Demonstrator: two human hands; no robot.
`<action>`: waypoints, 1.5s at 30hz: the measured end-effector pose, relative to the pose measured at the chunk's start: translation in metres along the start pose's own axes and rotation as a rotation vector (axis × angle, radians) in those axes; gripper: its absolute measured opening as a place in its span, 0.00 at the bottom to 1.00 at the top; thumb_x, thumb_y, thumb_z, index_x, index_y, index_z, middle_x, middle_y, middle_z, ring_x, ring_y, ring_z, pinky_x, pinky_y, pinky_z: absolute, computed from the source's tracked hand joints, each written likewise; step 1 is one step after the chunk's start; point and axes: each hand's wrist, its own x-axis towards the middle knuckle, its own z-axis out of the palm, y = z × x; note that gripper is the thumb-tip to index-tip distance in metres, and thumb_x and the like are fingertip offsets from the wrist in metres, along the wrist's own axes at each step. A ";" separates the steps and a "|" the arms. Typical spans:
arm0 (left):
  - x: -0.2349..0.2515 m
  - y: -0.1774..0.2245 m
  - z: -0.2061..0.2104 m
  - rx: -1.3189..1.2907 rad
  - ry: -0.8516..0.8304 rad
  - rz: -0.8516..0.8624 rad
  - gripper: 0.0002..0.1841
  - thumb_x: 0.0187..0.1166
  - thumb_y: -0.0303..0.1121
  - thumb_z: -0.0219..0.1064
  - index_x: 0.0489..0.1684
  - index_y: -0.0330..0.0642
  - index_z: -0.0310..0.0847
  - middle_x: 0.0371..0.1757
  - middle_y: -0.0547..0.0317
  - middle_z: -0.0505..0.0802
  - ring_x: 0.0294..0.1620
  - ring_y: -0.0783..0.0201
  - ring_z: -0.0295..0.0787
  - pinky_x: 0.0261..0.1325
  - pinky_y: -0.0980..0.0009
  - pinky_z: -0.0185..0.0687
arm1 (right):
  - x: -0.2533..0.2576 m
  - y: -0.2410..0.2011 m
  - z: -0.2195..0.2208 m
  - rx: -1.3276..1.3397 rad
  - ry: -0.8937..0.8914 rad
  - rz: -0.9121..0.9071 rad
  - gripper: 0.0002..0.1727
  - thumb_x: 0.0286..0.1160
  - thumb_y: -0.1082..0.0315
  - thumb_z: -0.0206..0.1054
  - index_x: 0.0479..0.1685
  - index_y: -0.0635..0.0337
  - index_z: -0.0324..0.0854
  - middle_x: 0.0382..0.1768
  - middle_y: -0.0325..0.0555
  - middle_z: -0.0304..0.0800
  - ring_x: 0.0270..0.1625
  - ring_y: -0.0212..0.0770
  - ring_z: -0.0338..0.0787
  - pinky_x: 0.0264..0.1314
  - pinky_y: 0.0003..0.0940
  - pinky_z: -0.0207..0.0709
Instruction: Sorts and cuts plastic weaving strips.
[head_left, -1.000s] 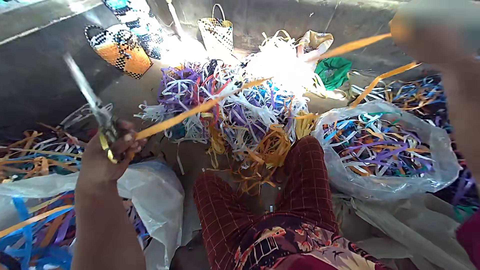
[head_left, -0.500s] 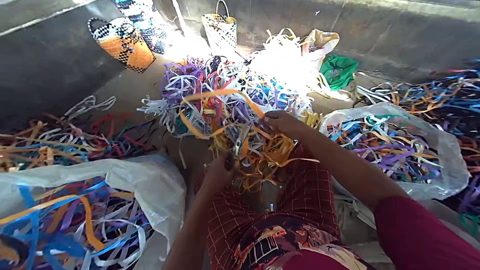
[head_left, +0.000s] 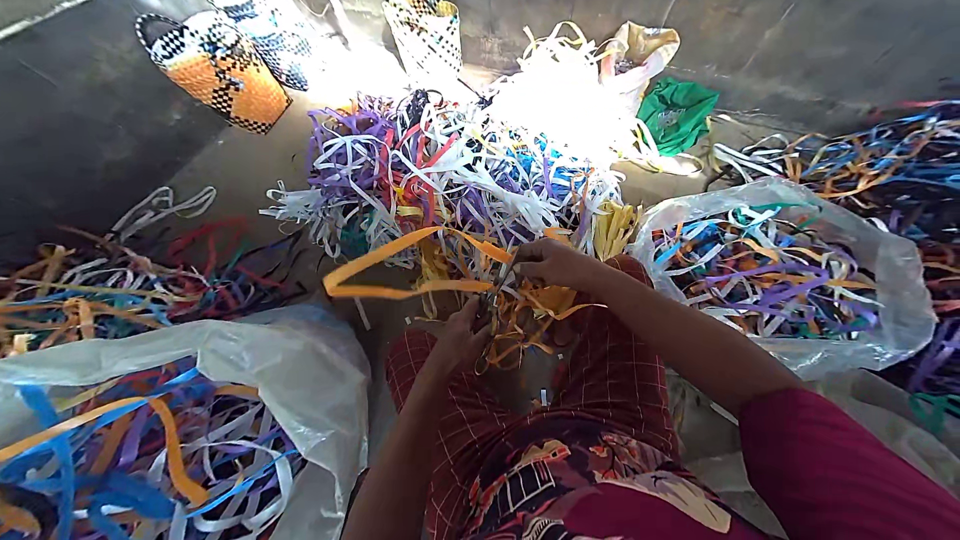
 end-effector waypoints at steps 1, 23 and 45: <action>0.001 0.001 0.000 0.014 -0.010 -0.019 0.20 0.83 0.29 0.60 0.71 0.30 0.71 0.54 0.45 0.91 0.52 0.59 0.90 0.61 0.60 0.83 | 0.000 0.004 0.000 0.065 0.020 0.008 0.10 0.87 0.70 0.59 0.53 0.67 0.81 0.33 0.44 0.79 0.28 0.30 0.74 0.35 0.27 0.72; 0.023 0.013 0.083 -0.223 0.556 0.118 0.23 0.76 0.27 0.68 0.66 0.22 0.71 0.43 0.46 0.90 0.41 0.62 0.89 0.49 0.62 0.86 | 0.006 0.024 0.081 0.969 0.528 0.131 0.09 0.89 0.63 0.60 0.57 0.54 0.80 0.38 0.40 0.83 0.29 0.30 0.80 0.30 0.25 0.74; 0.020 -0.056 0.076 -0.320 0.610 0.066 0.21 0.80 0.27 0.62 0.66 0.24 0.65 0.40 0.60 0.86 0.29 0.82 0.83 0.29 0.82 0.81 | -0.344 0.089 -0.067 0.127 1.181 -0.149 0.10 0.78 0.73 0.64 0.42 0.49 0.90 0.45 0.31 0.92 0.43 0.28 0.90 0.49 0.26 0.87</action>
